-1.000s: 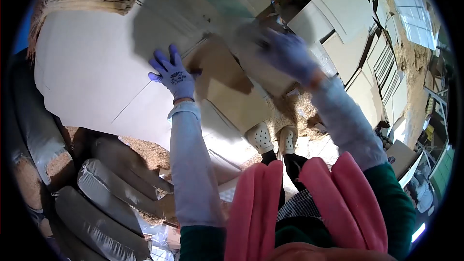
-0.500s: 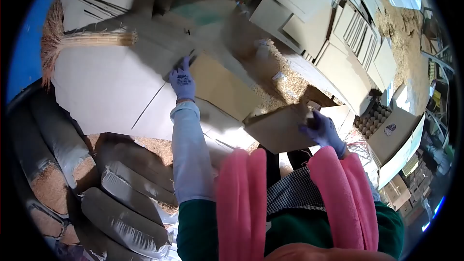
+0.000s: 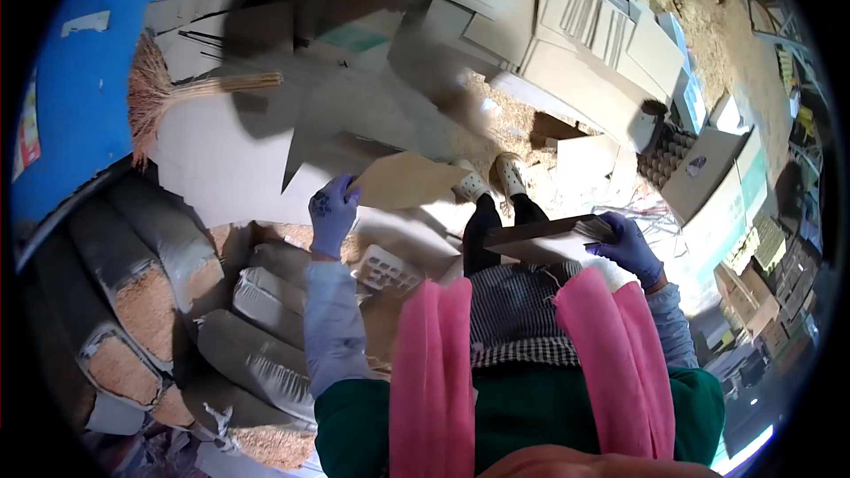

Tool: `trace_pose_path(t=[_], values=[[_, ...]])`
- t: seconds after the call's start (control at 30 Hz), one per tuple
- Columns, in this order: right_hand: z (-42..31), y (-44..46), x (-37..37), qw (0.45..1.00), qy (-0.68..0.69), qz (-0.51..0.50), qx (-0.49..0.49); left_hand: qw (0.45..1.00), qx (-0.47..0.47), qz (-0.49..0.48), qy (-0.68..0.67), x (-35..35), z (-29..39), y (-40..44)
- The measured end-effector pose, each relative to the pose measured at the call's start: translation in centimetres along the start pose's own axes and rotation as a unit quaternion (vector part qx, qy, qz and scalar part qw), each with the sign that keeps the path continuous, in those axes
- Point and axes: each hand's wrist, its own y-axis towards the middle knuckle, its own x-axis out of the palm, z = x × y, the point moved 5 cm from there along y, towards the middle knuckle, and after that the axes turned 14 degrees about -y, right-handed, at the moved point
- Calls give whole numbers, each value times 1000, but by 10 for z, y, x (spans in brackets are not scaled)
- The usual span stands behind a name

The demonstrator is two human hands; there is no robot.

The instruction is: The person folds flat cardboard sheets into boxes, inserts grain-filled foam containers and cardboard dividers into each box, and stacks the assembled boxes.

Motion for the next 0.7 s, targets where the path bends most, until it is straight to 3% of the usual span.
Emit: trace_pose_path(t=[0.07, 0.13, 0.2, 0.23, 0.33, 0.37, 0.4, 0.47, 0.57, 0.67, 0.7], values=[[-25, -30, -10, 993, -78, 28, -78, 995, 91, 9, -38, -41, 55, -34], [-61, -52, -14, 967, -105, 84, -215, 992, 71, -14, -104, -72, 103, -64], [-77, -61, -5, 943, -161, 99, -274, 980, 184, 2, -81, -97, 158, -92], [-97, -65, -5, 934, -194, 102, -281, 983, 156, -20, -94, -104, 179, -105], [-140, -63, 5, 891, -254, 148, -345, 961, 275, 2, 10, -102, 228, -144], [-135, -51, 18, 851, -319, 192, -370, 959, 281, -5, -23, -94, 230, -155], [-148, -57, 8, 859, -298, 162, -383, 946, 324, 2, -13, -88, 241, -166], [-142, -65, 10, 816, -359, 213, -400, 933, 356, 39, 34, -80, 274, -190], [-97, -93, 26, 835, -300, 202, -415, 919, 390, 59, 15, -66, 313, -223], [-65, -180, 1, 821, -324, 259, -392, 935, 313, -71, -151, -44, 350, -253], [-52, -216, -17, 843, -319, 252, -352, 919, 338, -99, -175, -38, 378, -267]])
